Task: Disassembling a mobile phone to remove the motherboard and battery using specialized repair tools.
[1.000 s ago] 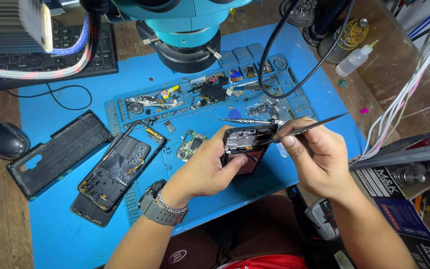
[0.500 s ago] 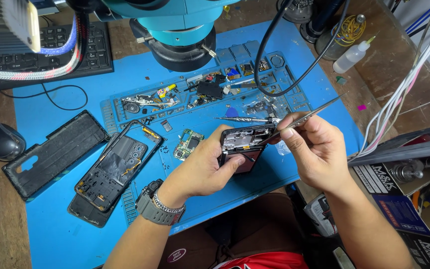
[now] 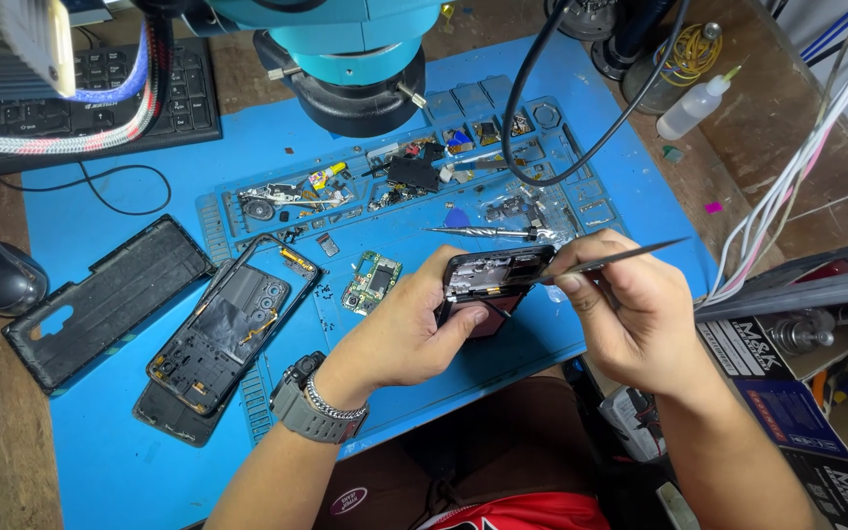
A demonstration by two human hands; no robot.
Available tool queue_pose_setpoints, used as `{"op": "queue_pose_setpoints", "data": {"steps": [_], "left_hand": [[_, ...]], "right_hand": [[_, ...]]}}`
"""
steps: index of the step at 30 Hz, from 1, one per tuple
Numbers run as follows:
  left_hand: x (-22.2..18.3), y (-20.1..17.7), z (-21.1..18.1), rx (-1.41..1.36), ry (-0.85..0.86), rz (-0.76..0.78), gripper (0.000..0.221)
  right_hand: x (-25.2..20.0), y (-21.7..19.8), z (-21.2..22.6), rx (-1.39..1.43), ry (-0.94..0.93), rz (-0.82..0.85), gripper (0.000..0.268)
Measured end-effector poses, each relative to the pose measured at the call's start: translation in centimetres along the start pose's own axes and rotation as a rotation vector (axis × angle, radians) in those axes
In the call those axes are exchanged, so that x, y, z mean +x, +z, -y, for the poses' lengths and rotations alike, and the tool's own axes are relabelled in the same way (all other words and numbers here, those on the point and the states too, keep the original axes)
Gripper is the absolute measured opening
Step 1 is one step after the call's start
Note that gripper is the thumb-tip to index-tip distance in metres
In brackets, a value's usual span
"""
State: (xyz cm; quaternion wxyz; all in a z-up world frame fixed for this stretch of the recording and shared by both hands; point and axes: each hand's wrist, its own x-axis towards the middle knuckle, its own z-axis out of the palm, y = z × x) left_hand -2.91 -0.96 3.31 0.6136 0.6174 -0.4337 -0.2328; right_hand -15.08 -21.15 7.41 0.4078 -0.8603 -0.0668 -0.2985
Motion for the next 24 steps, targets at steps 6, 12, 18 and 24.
{"op": "queue_pose_setpoints", "data": {"steps": [6, 12, 18, 24], "left_hand": [[0.0, 0.0, 0.0, 0.011, -0.004, -0.004, 0.025], [0.2, 1.3, -0.7, -0.081, -0.024, -0.123, 0.027], [0.5, 3.5, 0.2, -0.107, 0.035, -0.457, 0.048], [0.4, 5.5, 2.3, 0.077, 0.159, -0.65, 0.05]], "right_hand": [[0.4, 0.3, 0.1, 0.076, 0.065, -0.019, 0.01], [-0.4, 0.7, -0.4, 0.164, 0.118, -0.085, 0.01], [-0.7, 1.4, -0.5, 0.161, 0.117, -0.128, 0.011], [-1.2, 1.6, -0.1, 0.117, 0.134, -0.152, 0.011]]}}
